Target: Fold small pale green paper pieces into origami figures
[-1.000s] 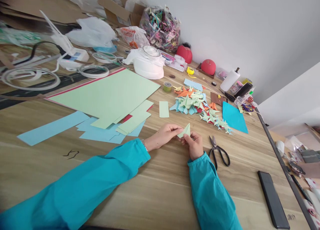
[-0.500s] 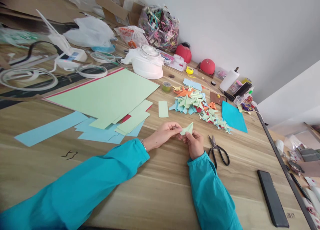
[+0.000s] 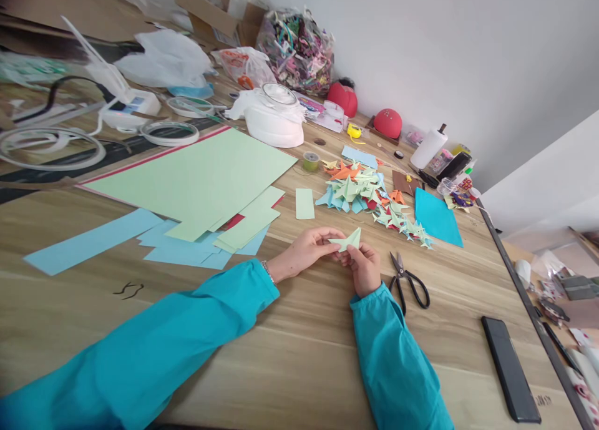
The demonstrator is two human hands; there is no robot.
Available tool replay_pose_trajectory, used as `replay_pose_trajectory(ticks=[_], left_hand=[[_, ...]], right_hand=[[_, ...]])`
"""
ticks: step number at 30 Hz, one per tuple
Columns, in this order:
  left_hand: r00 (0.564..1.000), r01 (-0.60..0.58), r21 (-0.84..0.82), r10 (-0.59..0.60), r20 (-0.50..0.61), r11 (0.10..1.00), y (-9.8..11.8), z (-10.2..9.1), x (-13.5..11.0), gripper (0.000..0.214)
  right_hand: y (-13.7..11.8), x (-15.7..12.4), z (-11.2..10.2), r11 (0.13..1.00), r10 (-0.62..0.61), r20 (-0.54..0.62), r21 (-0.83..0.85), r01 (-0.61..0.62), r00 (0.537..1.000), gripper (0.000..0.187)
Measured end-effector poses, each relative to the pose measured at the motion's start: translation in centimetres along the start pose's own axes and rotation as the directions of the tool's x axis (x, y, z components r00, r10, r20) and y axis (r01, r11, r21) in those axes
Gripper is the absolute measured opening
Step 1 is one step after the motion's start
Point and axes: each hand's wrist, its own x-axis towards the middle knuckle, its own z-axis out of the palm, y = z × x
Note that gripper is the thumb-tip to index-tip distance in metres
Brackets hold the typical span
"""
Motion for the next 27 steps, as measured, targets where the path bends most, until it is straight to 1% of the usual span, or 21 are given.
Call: replay_pose_trajectory(ticks=[3, 7, 9, 14, 17, 20, 23, 27], left_hand=[[1.0, -0.006, -0.005, 0.006, 0.0, 1.0, -0.17, -0.02, 0.11, 0.024], [1.0, -0.005, -0.054, 0.005, -0.01, 0.999, -0.41, -0.05, 0.29, 0.021], [1.0, -0.001, -0.07, 0.0, -0.024, 0.998, -0.44, -0.05, 0.33, 0.016], [0.999, 0.029, -0.087, -0.033, -0.042, 0.996, -0.01, 0.08, 0.12, 0.008], [0.999, 0.025, -0.078, -0.028, -0.032, 0.997, 0.28, 0.16, -0.08, 0.011], [0.999, 0.01, 0.014, -0.009, -0.038, 1.0, 0.3, 0.16, -0.15, 0.015], [0.997, -0.001, 0.091, 0.008, -0.071, 0.996, 0.09, 0.11, -0.08, 0.017], [0.993, -0.01, 0.079, 0.02, -0.117, 0.997, -0.21, 0.03, 0.08, 0.026]], right_hand=[[0.06, 0.04, 0.09, 1.0, -0.013, -0.014, -0.01, 0.012, 1.0, 0.014], [0.17, 0.1, 0.05, 1.0, -0.023, -0.033, -0.018, 0.022, 0.999, 0.013], [0.2, 0.13, 0.0, 1.0, -0.022, -0.034, -0.017, 0.022, 0.999, 0.013], [0.11, 0.09, 0.09, 1.0, -0.023, -0.036, -0.014, 0.023, 0.999, 0.015], [0.06, 0.05, 0.18, 0.999, -0.024, -0.034, -0.03, 0.023, 0.999, 0.017], [0.1, 0.04, 0.15, 0.998, -0.022, -0.035, -0.063, 0.019, 0.999, 0.018], [0.21, 0.04, 0.05, 0.996, -0.019, -0.033, -0.087, 0.016, 0.999, 0.019], [0.32, 0.06, -0.05, 0.995, -0.023, -0.036, -0.101, 0.02, 0.999, 0.02]])
